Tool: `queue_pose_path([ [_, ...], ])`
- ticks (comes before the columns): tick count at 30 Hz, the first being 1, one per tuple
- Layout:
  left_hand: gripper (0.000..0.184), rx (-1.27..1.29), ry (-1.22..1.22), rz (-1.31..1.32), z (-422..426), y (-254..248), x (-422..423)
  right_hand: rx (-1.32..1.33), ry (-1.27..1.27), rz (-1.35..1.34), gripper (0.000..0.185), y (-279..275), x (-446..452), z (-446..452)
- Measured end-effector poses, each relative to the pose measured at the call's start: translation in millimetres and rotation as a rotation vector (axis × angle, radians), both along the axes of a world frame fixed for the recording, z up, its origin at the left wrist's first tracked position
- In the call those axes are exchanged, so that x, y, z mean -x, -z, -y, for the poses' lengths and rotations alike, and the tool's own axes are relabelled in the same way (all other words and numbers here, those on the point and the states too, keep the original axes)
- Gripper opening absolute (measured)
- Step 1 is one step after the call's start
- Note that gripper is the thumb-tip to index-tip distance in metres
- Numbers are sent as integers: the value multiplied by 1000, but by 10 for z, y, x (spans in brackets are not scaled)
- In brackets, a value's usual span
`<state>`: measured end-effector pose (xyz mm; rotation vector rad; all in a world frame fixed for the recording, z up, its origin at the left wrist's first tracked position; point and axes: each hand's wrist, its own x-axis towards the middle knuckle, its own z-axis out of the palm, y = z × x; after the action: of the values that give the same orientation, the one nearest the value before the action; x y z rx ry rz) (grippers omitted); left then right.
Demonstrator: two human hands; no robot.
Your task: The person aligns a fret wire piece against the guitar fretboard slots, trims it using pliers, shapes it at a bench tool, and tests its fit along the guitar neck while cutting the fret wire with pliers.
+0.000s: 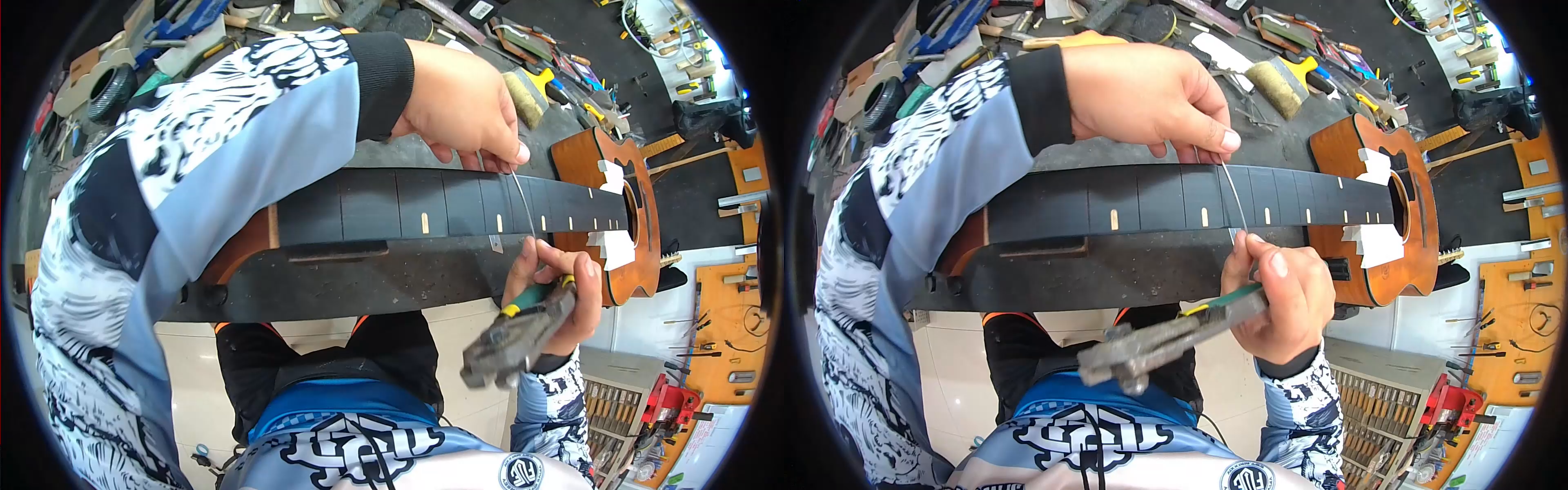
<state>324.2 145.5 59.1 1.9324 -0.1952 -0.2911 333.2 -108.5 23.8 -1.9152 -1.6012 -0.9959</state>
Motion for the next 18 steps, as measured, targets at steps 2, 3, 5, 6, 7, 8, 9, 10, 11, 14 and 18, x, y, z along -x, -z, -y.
queue_pose_path([
  [2, 35, 10, -22, 32, 2, 32, 5, -3, -36, -28, 76, 48, -25, 5],
  [3, 35, 20, -17, 27, -1, 46, -7, 6, -31, -34, 76, 68, -32, 2],
  [5, 21, 43, -17, -31, -9, -3, 7, -26, -17, -53, 79, 79, -15, -9],
  [6, 39, -21, 2, -100, -52, -158, -23, -30, 12, -67, 79, 93, -6, -9],
  [7, 39, -12, 5, -102, -74, -185, -20, -21, 14, -69, 79, 95, 17, -13],
  [8, 40, -102, 38, -80, -82, -190, -16, -20, 69, -88, 79, 91, 50, -17],
  [9, 42, -189, 73, -58, -85, -198, -9, -16, 125, -107, 78, 90, 82, -20],
  [10, 42, -179, 76, -57, -87, -237, 10, -31, 127, -132, 75, 95, 111, -30],
  [11, 41, -234, 90, -38, -91, -297, 36, -22, 129, -130, 75, 75, 133, -25],
  [14, 40, -252, 161, 124, -153, -268, 130, -13, 125, -124, 62, 57, 162, -56],
  [18, 41, -418, 179, 19, -111, -327, 36, -58, 74, -133, 52, 67, 166, -98],
])
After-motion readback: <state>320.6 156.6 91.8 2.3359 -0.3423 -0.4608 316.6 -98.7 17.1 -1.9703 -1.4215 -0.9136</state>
